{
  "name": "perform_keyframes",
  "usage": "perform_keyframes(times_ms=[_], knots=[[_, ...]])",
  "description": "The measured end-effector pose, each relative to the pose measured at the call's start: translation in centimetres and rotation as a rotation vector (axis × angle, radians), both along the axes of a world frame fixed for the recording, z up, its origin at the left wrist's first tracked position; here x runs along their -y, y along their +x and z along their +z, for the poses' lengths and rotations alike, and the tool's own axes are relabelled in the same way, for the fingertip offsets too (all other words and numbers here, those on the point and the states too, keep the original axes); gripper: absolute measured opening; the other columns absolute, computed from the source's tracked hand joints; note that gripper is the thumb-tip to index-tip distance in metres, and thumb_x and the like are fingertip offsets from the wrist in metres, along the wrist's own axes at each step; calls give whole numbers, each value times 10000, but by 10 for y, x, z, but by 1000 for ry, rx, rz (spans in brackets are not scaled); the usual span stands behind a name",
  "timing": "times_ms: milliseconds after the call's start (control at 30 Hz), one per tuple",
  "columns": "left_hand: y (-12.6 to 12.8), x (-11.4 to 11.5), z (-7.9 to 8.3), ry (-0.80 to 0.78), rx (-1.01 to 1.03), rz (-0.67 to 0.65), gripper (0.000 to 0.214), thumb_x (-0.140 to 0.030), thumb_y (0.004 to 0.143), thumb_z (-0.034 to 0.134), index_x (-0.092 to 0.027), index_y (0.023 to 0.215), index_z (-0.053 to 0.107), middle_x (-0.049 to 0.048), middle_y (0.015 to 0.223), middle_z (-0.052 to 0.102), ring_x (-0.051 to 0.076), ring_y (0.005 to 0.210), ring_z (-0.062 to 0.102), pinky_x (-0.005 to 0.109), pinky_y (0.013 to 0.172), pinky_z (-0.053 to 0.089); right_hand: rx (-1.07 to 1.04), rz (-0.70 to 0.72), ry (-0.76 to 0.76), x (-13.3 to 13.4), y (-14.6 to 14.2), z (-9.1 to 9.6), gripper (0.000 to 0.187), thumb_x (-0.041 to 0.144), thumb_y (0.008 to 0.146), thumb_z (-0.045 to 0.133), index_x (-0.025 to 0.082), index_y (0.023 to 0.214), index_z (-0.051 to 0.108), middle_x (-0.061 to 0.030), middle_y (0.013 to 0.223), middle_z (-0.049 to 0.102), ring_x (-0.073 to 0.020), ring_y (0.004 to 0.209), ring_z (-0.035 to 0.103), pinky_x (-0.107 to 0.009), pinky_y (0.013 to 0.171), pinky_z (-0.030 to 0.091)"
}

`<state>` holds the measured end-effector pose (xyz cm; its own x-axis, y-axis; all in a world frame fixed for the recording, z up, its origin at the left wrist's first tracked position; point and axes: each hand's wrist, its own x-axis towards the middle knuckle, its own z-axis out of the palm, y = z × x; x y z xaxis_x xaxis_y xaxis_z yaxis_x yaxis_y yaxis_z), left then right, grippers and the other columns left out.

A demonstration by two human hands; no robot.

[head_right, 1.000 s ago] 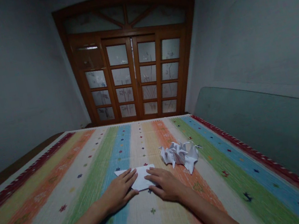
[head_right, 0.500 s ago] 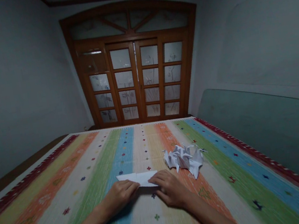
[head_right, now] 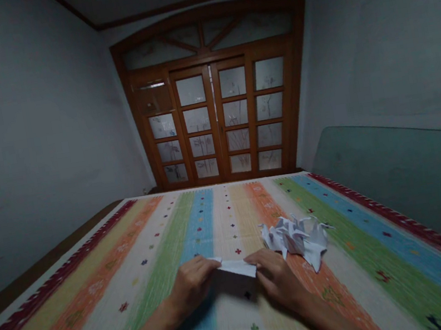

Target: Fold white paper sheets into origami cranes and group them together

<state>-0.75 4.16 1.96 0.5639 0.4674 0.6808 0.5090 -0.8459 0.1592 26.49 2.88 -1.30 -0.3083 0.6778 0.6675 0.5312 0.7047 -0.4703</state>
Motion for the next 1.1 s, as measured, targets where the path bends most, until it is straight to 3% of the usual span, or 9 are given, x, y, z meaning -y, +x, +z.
perform_keyframes(times_ms=[133, 267, 400, 500, 567, 667, 833, 933, 1100], knots=[[3, 2, 24, -395, 297, 50, 162, -188, 935, 550, -185, 959, 710, 45, 865, 759, 164, 713, 682, 261, 662, 513, -243, -114, -212, -6, -5, 0, 246, 411, 869, 620, 207, 915, 750, -102, 863, 771, -277, 815, 724, -388, 761, 584], [7, 1, 39, -725, 515, 37, 216, -336, 886, 623, -159, 966, 720, 21, 745, 692, 130, 566, 595, 220, 521, 468, -464, -18, -426, -8, -12, 4, 380, 563, 816, 677, 199, 904, 739, -96, 829, 768, -265, 764, 727, -373, 709, 599], [8, -4, 34, -914, 621, 9, 370, -409, 810, 683, -134, 1057, 680, -21, 674, 598, 107, 482, 519, 197, 416, 430, -513, 110, -521, -5, -15, 7, 447, 625, 820, 652, 188, 890, 716, -83, 763, 750, -257, 710, 721, -364, 667, 594], [8, -9, 21, -1008, 564, -14, 397, -426, 805, 673, -130, 1069, 665, -10, 714, 608, 106, 472, 524, 201, 392, 433, -534, 35, -546, -5, -12, 3, 465, 621, 887, 549, 195, 937, 730, -105, 860, 760, -277, 785, 720, -394, 698, 599], [7, -13, 9, -1026, 492, -26, 396, -428, 821, 651, -126, 1078, 656, -1, 725, 627, 103, 461, 526, 209, 408, 441, -558, -52, -492, -6, -10, -1, 498, 628, 910, 485, 204, 975, 738, -127, 987, 758, -304, 928, 707, -425, 780, 596], [6, -19, -6, -897, 327, 31, 327, -381, 871, 579, -117, 1039, 678, 4, 709, 644, 113, 487, 547, 210, 453, 427, -484, -28, -449, -9, -8, -4, 529, 592, 968, 377, 206, 1056, 728, -131, 1072, 744, -306, 1019, 686, -435, 853, 577], [3, -21, -14, -770, 222, 79, 189, -270, 849, 617, -147, 904, 749, 22, 732, 699, 178, 683, 616, 271, 649, 466, -204, -40, -397, -8, -13, 1, 334, 450, 907, 568, 173, 997, 732, -88, 922, 763, -263, 823, 699, -353, 737, 570], [2, -20, -15, -695, 186, 131, 152, -249, 847, 641, -176, 866, 774, 51, 817, 730, 234, 818, 622, 347, 780, 475, -91, -63, -379, -6, -15, 2, 206, 279, 882, 556, 176, 867, 734, -45, 764, 741, -215, 685, 662, -299, 641, 535], [-2, -19, -19, -543, 65, 178, 151, -173, 852, 664, -215, 905, 798, 71, 918, 710, 255, 928, 608, 396, 866, 473, 32, -62, -260, -3, -15, -2, 228, 81, 763, 557, 174, 876, 732, -87, 902, 738, -253, 877, 665, -366, 800, 537]])
